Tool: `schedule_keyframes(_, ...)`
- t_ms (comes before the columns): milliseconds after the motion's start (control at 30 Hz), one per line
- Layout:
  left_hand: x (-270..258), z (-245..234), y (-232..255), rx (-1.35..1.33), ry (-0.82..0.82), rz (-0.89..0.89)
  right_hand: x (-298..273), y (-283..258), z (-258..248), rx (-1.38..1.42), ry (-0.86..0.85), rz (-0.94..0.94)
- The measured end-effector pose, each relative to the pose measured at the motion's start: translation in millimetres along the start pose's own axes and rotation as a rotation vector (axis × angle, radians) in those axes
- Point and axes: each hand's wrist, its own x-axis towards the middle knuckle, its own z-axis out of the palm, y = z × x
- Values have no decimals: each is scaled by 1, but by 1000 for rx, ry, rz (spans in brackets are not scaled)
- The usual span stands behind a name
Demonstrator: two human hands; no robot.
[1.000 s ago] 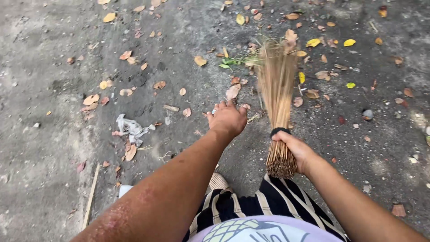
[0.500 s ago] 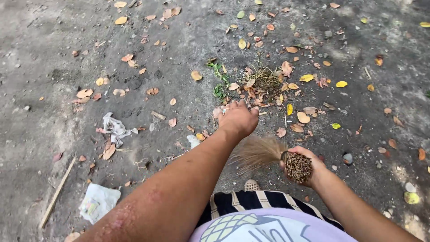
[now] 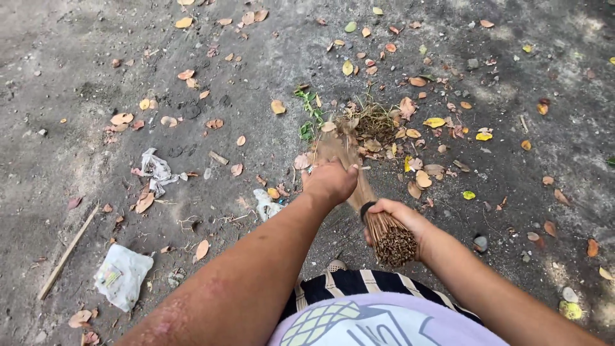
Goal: Sweeping dry leaves and debris from a dirt ground using a stick broom.
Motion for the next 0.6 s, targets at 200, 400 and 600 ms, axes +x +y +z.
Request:
schedule_keyframes(200, 9, -4, 2, -28, 45, 0, 21, 29, -26, 265, -323, 352)
schedule_keyframes(400, 1, -7, -4, -18, 58, 9, 50, 35, -64, 167, 7, -40)
schedule_keyframes(600, -10, -11, -10, -8, 23, -55, 42, 2, -27, -195, 295, -174)
